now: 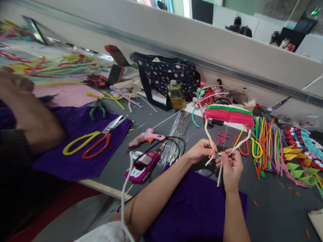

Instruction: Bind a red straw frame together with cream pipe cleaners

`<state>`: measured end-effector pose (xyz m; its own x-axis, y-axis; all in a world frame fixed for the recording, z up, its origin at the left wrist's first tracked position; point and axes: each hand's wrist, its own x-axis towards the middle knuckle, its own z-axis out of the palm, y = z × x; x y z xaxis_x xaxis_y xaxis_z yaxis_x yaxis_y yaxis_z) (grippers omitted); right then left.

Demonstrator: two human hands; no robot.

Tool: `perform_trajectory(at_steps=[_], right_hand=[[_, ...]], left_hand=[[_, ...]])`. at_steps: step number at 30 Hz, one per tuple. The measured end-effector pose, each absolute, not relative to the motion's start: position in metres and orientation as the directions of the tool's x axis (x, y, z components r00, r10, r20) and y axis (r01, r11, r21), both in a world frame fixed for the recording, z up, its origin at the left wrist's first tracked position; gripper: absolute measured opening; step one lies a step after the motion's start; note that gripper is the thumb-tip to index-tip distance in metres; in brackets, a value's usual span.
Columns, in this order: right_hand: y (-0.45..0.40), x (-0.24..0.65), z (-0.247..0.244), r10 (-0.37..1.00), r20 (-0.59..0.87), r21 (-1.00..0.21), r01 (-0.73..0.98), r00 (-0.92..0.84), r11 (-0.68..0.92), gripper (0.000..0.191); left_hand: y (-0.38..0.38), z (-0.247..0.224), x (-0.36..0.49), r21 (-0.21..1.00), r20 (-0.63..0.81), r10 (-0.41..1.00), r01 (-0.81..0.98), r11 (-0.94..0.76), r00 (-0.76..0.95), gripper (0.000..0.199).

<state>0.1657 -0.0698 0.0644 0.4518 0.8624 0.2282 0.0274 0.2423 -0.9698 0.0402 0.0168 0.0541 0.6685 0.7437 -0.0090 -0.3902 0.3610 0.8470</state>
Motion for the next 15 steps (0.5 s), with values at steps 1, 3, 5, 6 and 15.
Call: perform_trajectory(at_steps=[1,3,5,6,15], right_hand=[[-0.070,0.166,0.064,0.861,0.231,-0.970,0.037,0.453,0.240,0.024],[-0.070,0.165,0.064,0.858,0.231,-0.971,0.051,0.458,0.235,0.024],[-0.070,0.165,0.065,0.856,0.227,-0.972,0.051,0.464,0.230,0.024],[-0.070,0.164,0.065,0.855,0.226,-0.972,0.048,0.466,0.230,0.024],[-0.074,0.158,0.064,0.817,0.304,-0.953,0.165,0.490,0.256,0.019]], left_hand=[[0.017,0.055,0.041,0.861,-0.005,0.767,-0.387,0.330,0.642,0.036],[0.016,0.056,0.043,0.884,0.028,0.809,-0.392,0.254,0.587,0.035],[0.016,0.057,0.044,0.892,0.078,0.842,-0.414,0.179,0.534,0.034],[0.015,0.057,0.045,0.891,0.103,0.855,-0.430,0.148,0.508,0.033],[0.004,0.060,0.057,0.880,0.132,0.937,-0.473,0.040,0.325,0.034]])
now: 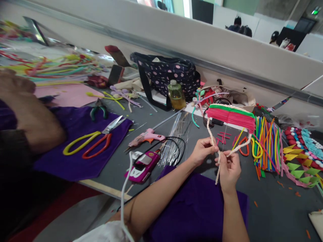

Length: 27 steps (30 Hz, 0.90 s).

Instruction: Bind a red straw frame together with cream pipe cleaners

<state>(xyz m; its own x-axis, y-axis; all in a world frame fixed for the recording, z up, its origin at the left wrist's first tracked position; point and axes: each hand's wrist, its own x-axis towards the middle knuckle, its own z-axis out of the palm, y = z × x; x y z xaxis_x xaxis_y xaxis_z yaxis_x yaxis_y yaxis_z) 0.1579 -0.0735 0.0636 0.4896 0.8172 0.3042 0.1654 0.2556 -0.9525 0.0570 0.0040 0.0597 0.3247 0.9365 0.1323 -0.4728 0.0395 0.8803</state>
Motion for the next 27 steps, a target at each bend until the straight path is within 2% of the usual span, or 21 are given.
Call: perform_trajectory(at_steps=[5,8,12,21,27], right_hand=[[-0.075,0.156,0.055,0.792,0.417,-0.898,0.337,0.445,0.283,0.013],[-0.074,0.156,0.053,0.791,0.424,-0.889,0.370,0.442,0.270,0.013],[-0.073,0.155,0.057,0.793,0.365,-0.928,0.258,0.488,0.269,0.017],[-0.073,0.154,0.070,0.810,0.252,-0.966,0.084,0.530,0.246,0.020],[-0.071,0.157,0.066,0.814,0.216,-0.967,0.004,0.540,0.255,0.022]], left_hand=[[-0.002,0.061,0.062,0.911,0.088,0.969,-0.413,0.016,0.231,0.033],[-0.003,0.060,0.063,0.916,0.046,0.975,-0.399,0.046,0.218,0.033],[0.001,0.057,0.062,0.886,0.001,0.941,-0.436,0.155,0.338,0.034],[0.012,0.058,0.046,0.805,0.048,0.789,-0.491,0.333,0.613,0.035],[0.014,0.059,0.043,0.811,0.000,0.770,-0.451,0.374,0.638,0.037]])
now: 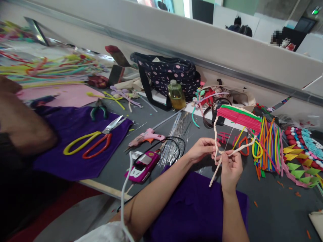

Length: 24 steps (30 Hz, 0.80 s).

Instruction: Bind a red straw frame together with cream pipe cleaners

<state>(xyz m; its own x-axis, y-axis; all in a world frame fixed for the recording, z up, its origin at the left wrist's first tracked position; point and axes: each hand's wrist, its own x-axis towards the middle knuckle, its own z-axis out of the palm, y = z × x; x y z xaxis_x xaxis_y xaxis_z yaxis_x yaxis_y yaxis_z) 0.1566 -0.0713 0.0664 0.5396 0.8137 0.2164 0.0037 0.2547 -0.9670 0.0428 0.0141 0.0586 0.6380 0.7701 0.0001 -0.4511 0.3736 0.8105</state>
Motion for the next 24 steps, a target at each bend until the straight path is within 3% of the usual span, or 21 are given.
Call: perform_trajectory(at_steps=[6,16,20,24], right_hand=[[-0.073,0.154,0.065,0.808,0.222,-0.967,0.020,0.545,0.253,0.022],[-0.077,0.154,0.056,0.769,0.352,-0.935,0.239,0.533,0.263,0.022],[-0.077,0.154,0.048,0.770,0.429,-0.887,0.379,0.472,0.262,0.021],[-0.077,0.152,0.045,0.778,0.444,-0.874,0.405,0.444,0.268,0.020]], left_hand=[[0.013,0.056,0.046,0.809,-0.026,0.830,-0.476,0.345,0.557,0.033],[0.007,0.055,0.057,0.846,0.023,0.913,-0.494,0.199,0.406,0.037],[0.000,0.054,0.065,0.872,-0.001,0.956,-0.467,0.144,0.293,0.028],[-0.004,0.055,0.067,0.890,0.012,0.981,-0.450,0.079,0.196,0.016]])
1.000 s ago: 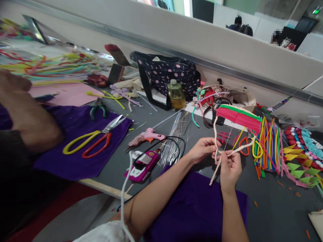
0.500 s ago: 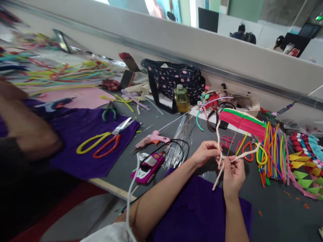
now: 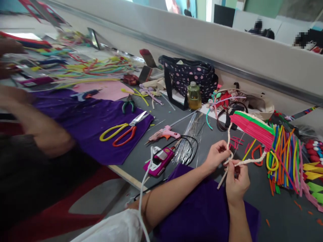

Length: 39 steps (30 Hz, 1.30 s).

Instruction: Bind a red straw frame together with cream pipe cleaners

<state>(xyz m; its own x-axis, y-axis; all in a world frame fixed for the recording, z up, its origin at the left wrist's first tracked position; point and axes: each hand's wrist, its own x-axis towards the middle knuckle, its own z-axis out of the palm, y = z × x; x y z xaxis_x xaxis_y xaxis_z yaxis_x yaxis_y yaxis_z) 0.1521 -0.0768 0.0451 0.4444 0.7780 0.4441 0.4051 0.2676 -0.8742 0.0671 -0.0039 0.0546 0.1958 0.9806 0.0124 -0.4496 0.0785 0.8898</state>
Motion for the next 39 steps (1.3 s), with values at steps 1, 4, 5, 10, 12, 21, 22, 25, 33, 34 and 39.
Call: perform_trajectory(at_steps=[1,4,5,10,12,21,22,25,33,34,39], right_hand=[[-0.077,0.151,0.046,0.781,0.443,-0.874,0.407,0.440,0.267,0.020],[-0.076,0.149,0.050,0.801,0.400,-0.899,0.361,0.446,0.248,0.019],[-0.075,0.148,0.051,0.810,0.368,-0.917,0.320,0.457,0.236,0.020],[-0.071,0.152,0.058,0.827,0.158,-0.986,0.040,0.540,0.162,0.026],[-0.069,0.154,0.060,0.839,0.081,-0.984,-0.089,0.539,0.152,0.028],[-0.067,0.159,0.067,0.921,-0.067,-0.929,-0.362,0.384,0.083,0.029],[-0.068,0.159,0.067,0.926,-0.072,-0.927,-0.367,0.371,0.075,0.028],[-0.068,0.159,0.068,0.933,-0.083,-0.923,-0.379,0.349,0.060,0.029],[-0.070,0.162,0.072,0.945,-0.076,-0.918,-0.392,0.319,0.059,0.028],[-0.071,0.162,0.072,0.947,-0.075,-0.915,-0.400,0.312,0.060,0.028],[-0.071,0.162,0.074,0.954,-0.068,-0.893,-0.445,0.293,0.073,0.025]], left_hand=[[-0.004,0.055,0.067,0.894,0.012,0.984,-0.443,0.070,0.180,0.014],[-0.004,0.057,0.066,0.893,-0.014,0.986,-0.442,0.088,0.168,0.011],[-0.004,0.058,0.066,0.882,-0.029,0.982,-0.458,0.113,0.186,0.012],[0.001,0.063,0.061,0.805,-0.047,0.925,-0.533,0.259,0.378,0.020],[0.003,0.065,0.057,0.789,-0.016,0.894,-0.543,0.287,0.448,0.024],[0.004,0.074,0.046,0.815,0.192,0.820,-0.552,0.173,0.540,0.035],[0.004,0.075,0.045,0.825,0.208,0.815,-0.544,0.150,0.541,0.035],[0.005,0.075,0.041,0.841,0.248,0.798,-0.531,0.105,0.550,0.037],[0.011,0.072,0.032,0.884,0.201,0.720,-0.439,0.158,0.665,0.045],[0.011,0.073,0.032,0.887,0.202,0.728,-0.438,0.148,0.655,0.045],[0.010,0.075,0.032,0.922,0.214,0.790,-0.387,0.031,0.575,0.038]])
